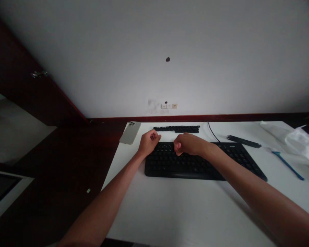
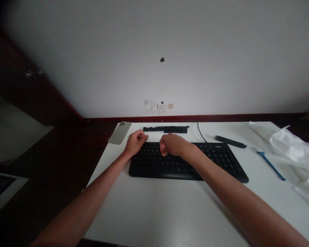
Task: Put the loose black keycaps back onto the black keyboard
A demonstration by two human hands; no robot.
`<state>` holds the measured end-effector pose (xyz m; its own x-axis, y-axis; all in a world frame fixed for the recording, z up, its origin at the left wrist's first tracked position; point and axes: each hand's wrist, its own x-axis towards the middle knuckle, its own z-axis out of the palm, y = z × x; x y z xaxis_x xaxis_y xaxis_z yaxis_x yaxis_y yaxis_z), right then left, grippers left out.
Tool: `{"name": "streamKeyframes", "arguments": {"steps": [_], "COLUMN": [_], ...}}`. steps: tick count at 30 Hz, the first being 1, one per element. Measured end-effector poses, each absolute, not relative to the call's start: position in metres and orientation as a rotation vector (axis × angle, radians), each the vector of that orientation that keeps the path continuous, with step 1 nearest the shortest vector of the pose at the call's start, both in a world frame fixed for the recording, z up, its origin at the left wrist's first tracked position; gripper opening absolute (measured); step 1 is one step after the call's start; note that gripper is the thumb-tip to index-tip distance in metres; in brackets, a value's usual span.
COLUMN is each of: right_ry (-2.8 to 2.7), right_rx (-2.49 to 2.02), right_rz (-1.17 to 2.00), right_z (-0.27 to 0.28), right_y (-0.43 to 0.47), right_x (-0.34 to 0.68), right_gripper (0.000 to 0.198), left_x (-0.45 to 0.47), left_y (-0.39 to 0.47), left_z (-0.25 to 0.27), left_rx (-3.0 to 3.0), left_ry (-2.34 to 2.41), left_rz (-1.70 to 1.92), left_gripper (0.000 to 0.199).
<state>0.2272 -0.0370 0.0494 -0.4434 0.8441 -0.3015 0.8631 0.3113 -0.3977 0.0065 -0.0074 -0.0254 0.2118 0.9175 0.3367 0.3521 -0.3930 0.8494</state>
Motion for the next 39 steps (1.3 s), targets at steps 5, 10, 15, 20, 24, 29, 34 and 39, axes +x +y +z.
{"name": "streamKeyframes", "arguments": {"steps": [5, 10, 15, 20, 24, 29, 34, 39], "right_ry": [2.448, 2.317, 2.282, 2.252, 2.247, 2.224, 2.222, 2.281], "right_rx": [1.686, 1.619, 1.564, 1.524, 1.493, 1.449, 1.371, 1.421], "right_rz": [-0.477, -0.391, -0.374, -0.389, -0.396, -0.41, -0.385, -0.357], "right_z": [0.059, 0.066, 0.072, 0.074, 0.075, 0.084, 0.084, 0.066], "right_y": [-0.034, -0.034, -0.034, -0.032, -0.029, -0.032, -0.039, -0.037], "right_x": [0.219, 0.212, 0.205, 0.199, 0.197, 0.198, 0.201, 0.21], "right_gripper": [0.048, 0.045, 0.039, 0.045, 0.046, 0.054, 0.054, 0.056], "left_x": [0.007, 0.007, 0.008, 0.008, 0.009, 0.009, 0.01, 0.013], "left_y": [-0.007, -0.007, -0.008, -0.008, -0.007, -0.005, -0.004, -0.004], "left_z": [-0.026, -0.025, -0.025, -0.025, -0.024, -0.026, -0.026, -0.026], "left_rx": [1.864, 1.871, 1.871, 1.88, 1.902, 1.936, 1.986, 1.988], "left_ry": [1.186, 1.18, 1.193, 1.214, 1.214, 1.221, 1.233, 1.243], "left_rz": [1.146, 1.146, 1.15, 1.133, 1.115, 1.091, 1.066, 1.061], "left_gripper": [0.03, 0.029, 0.029, 0.029, 0.029, 0.031, 0.031, 0.029]}}
